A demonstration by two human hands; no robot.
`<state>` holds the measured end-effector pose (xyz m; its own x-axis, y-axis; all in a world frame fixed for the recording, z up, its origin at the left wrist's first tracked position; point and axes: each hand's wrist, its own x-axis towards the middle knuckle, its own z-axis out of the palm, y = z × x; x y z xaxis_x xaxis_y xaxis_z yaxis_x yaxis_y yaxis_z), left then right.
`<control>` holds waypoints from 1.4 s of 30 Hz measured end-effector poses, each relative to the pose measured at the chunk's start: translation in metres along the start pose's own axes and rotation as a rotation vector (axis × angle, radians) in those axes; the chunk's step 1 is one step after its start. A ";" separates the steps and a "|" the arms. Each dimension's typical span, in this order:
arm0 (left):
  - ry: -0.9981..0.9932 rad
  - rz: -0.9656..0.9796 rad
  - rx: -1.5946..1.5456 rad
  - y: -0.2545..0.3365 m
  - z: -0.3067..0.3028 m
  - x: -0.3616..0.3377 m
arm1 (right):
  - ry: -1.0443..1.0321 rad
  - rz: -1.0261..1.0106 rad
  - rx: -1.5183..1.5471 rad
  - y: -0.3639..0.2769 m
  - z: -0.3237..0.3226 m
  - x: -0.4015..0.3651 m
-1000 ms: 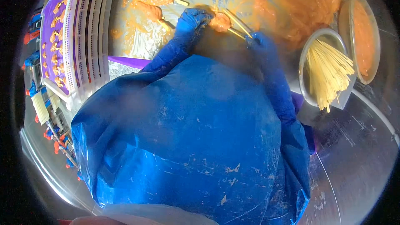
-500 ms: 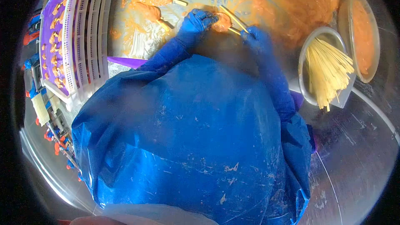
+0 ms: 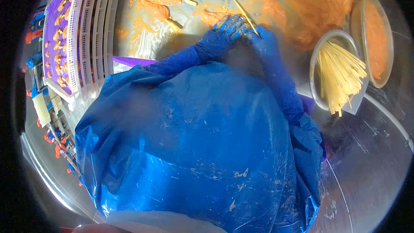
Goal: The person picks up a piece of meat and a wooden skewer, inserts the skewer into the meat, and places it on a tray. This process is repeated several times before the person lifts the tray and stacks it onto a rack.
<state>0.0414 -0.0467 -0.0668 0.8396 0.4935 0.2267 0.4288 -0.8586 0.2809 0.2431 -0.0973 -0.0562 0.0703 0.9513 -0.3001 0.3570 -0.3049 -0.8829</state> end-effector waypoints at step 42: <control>0.323 -0.162 -0.147 -0.038 -0.004 0.086 | 0.264 0.130 0.596 0.020 -0.039 -0.033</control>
<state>0.0955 0.0289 -0.0542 0.6066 0.6598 0.4435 0.4755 -0.7482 0.4627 0.2844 -0.1336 -0.0500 0.3311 0.8611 -0.3858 -0.2405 -0.3183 -0.9170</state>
